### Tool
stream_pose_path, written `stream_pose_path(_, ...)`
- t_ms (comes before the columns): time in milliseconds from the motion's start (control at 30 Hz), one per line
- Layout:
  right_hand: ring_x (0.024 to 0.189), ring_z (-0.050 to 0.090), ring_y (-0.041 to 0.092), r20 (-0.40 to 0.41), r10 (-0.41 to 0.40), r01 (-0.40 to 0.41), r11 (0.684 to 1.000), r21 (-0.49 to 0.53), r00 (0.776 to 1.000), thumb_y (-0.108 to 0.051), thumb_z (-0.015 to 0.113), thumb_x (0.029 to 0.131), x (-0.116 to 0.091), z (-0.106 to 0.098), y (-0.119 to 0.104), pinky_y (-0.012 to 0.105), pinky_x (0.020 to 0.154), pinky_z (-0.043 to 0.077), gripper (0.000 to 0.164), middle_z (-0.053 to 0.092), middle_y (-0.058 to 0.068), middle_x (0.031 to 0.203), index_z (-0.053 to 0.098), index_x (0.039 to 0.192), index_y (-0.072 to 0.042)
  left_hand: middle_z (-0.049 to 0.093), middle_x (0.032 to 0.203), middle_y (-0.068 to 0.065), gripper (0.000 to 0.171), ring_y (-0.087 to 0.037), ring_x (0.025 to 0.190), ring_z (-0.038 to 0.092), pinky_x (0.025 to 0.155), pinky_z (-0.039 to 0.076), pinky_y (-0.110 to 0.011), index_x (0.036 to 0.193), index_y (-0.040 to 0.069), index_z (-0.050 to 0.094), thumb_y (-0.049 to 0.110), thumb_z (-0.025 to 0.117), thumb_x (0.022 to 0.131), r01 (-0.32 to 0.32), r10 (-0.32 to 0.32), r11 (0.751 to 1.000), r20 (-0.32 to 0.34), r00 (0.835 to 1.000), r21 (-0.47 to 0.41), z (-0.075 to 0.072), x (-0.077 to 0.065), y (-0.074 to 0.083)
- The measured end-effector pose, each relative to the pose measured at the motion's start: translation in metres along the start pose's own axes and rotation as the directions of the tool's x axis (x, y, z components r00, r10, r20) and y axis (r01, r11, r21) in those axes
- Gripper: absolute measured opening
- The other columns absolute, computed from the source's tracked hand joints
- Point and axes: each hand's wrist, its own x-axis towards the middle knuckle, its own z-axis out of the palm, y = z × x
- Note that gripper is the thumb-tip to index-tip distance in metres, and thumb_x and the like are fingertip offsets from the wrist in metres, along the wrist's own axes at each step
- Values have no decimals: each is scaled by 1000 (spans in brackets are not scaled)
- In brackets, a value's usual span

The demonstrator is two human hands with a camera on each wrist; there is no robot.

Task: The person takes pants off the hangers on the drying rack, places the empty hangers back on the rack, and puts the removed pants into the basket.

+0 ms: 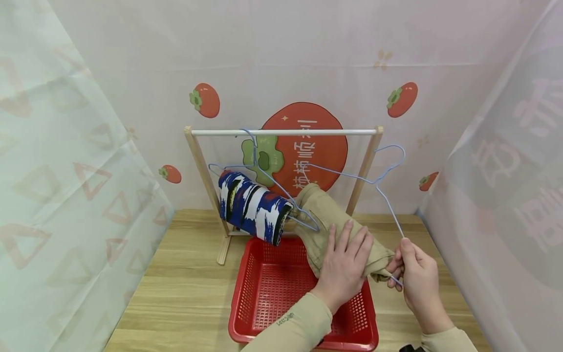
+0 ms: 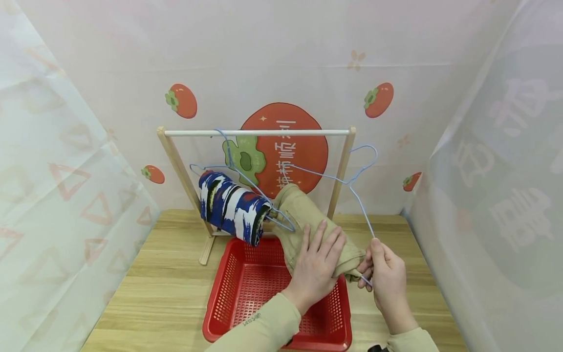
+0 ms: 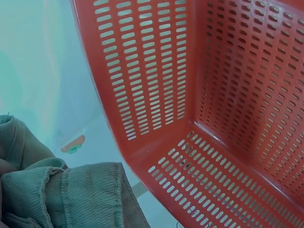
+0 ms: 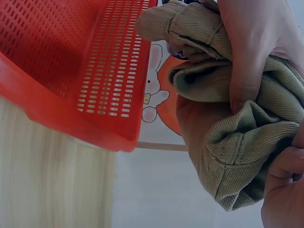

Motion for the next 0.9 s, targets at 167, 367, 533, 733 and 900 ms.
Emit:
stream_pose_path(167, 33, 55, 17, -5, 7, -6, 1000, 16, 1000, -36, 48, 108, -1, 1, -1, 27, 28, 37, 49, 62, 8, 54, 49, 77, 1, 53, 149, -4, 88, -36, 149, 36, 119, 29, -62, 145, 14, 52, 42, 87, 69, -12, 12, 1000, 31, 999, -8, -2, 0, -3)
stream_pose_path(367, 33, 55, 17, -11, 5, -5, 1000, 20, 1000, -36, 48, 108, -3, 2, -1, 27, 28, 37, 49, 62, 7, 54, 48, 77, 2, 51, 151, -4, 89, -36, 149, 36, 119, 28, -61, 145, 15, 52, 42, 88, 69, -26, 27, 999, 66, 997, -19, -6, 0, -5)
stream_pose_path(533, 33, 55, 17, -43, 20, -21, 999, -28, 999, -40, 48, 108, -3, 3, 2, 27, 28, 38, 51, 62, 6, 54, 48, 77, 1, 52, 150, -6, 83, -36, 147, 39, 119, 30, -60, 143, 15, 54, 36, 87, 70, -53, 55, 998, 78, 995, -26, -9, 0, -10)
stream_pose_path(733, 32, 54, 16, -97, 16, -25, 996, -88, 995, -43, 48, 107, -2, 4, 5, 26, 28, 38, 54, 62, 6, 52, 49, 77, 2, 50, 152, -6, 84, -38, 147, 38, 118, 31, -62, 147, 18, 52, 35, 86, 72, -72, 71, 997, 117, 991, 2, -16, -2, -14)
stream_pose_path(900, 32, 54, 16, -114, 15, -25, 996, -83, 993, -42, 49, 107, -3, 5, 5, 26, 28, 38, 54, 62, 7, 52, 48, 77, 3, 45, 157, -6, 85, -44, 147, 35, 112, 32, -71, 149, 22, 50, 33, 86, 74, -27, 25, 1000, 152, 988, 8, -24, -6, -13)
